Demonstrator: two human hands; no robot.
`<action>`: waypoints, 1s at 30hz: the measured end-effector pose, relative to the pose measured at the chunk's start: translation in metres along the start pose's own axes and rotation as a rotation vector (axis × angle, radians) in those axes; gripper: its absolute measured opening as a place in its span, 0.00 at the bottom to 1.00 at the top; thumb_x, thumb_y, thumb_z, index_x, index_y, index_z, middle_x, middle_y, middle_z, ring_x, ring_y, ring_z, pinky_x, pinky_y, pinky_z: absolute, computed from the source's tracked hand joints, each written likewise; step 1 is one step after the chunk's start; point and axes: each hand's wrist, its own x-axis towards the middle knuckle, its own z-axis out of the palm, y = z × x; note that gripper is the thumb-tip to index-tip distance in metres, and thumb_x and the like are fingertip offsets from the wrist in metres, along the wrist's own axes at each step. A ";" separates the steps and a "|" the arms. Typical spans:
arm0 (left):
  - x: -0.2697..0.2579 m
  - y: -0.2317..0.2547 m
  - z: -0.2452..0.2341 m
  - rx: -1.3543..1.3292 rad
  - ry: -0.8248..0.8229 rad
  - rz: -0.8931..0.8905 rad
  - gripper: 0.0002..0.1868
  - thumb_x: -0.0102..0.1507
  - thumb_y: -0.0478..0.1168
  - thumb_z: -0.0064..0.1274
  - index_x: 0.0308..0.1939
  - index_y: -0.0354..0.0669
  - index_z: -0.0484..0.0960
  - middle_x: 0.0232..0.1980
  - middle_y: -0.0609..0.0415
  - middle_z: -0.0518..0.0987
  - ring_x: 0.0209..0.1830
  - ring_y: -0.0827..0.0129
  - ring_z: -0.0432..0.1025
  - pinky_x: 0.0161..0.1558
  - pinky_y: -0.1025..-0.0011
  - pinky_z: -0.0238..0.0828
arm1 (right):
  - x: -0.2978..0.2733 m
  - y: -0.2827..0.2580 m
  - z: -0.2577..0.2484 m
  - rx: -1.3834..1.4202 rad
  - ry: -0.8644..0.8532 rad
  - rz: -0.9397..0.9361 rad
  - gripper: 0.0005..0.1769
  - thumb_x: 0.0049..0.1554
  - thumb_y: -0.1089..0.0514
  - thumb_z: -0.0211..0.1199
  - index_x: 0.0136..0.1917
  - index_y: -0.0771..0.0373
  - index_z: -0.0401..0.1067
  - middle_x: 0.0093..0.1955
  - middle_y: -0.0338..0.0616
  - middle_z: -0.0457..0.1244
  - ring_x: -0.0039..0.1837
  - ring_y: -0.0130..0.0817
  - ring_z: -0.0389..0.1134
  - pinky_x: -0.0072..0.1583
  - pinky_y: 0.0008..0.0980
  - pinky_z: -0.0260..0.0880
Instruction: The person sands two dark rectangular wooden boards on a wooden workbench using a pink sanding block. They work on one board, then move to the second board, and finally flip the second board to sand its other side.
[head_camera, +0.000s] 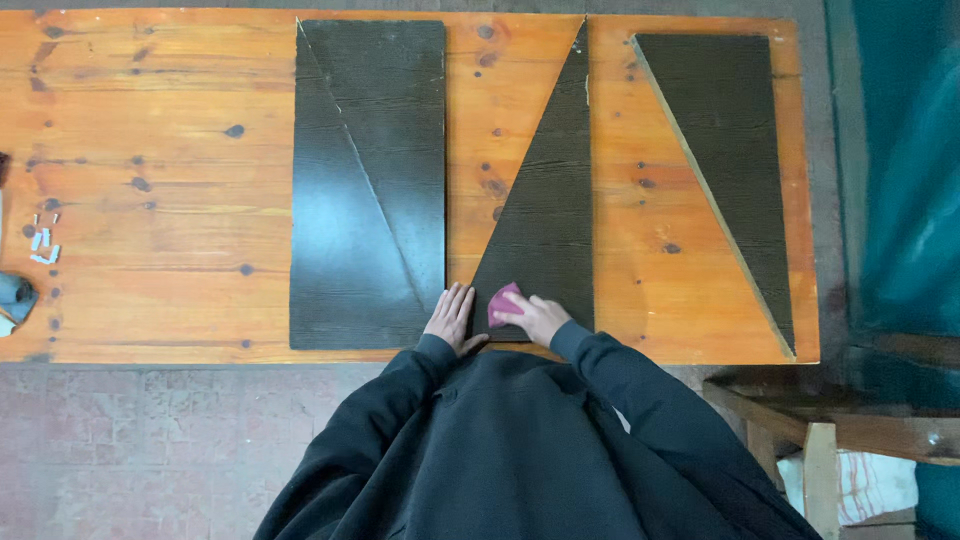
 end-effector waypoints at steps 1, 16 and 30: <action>0.003 0.002 -0.001 -0.003 0.000 0.000 0.74 0.60 0.78 0.69 0.96 0.39 0.56 0.95 0.40 0.61 0.99 0.45 0.48 0.97 0.48 0.39 | 0.003 0.005 0.008 -0.001 -0.003 0.000 0.34 0.63 0.56 0.66 0.78 0.25 0.77 0.90 0.38 0.59 0.60 0.49 0.76 0.53 0.48 0.87; 0.038 0.042 0.023 0.006 0.054 0.050 0.66 0.64 0.74 0.67 0.94 0.38 0.61 0.97 0.38 0.58 0.99 0.45 0.50 0.95 0.48 0.46 | -0.032 0.037 0.003 -0.106 0.055 0.143 0.39 0.67 0.51 0.62 0.87 0.17 0.66 0.91 0.33 0.56 0.61 0.42 0.76 0.57 0.42 0.88; 0.072 0.115 0.055 -0.013 0.022 -0.014 0.64 0.67 0.75 0.63 0.95 0.42 0.57 0.98 0.41 0.55 0.99 0.47 0.47 0.96 0.49 0.41 | -0.080 0.085 -0.014 -0.031 0.078 0.083 0.34 0.65 0.56 0.64 0.80 0.24 0.76 0.90 0.39 0.59 0.61 0.49 0.76 0.54 0.49 0.89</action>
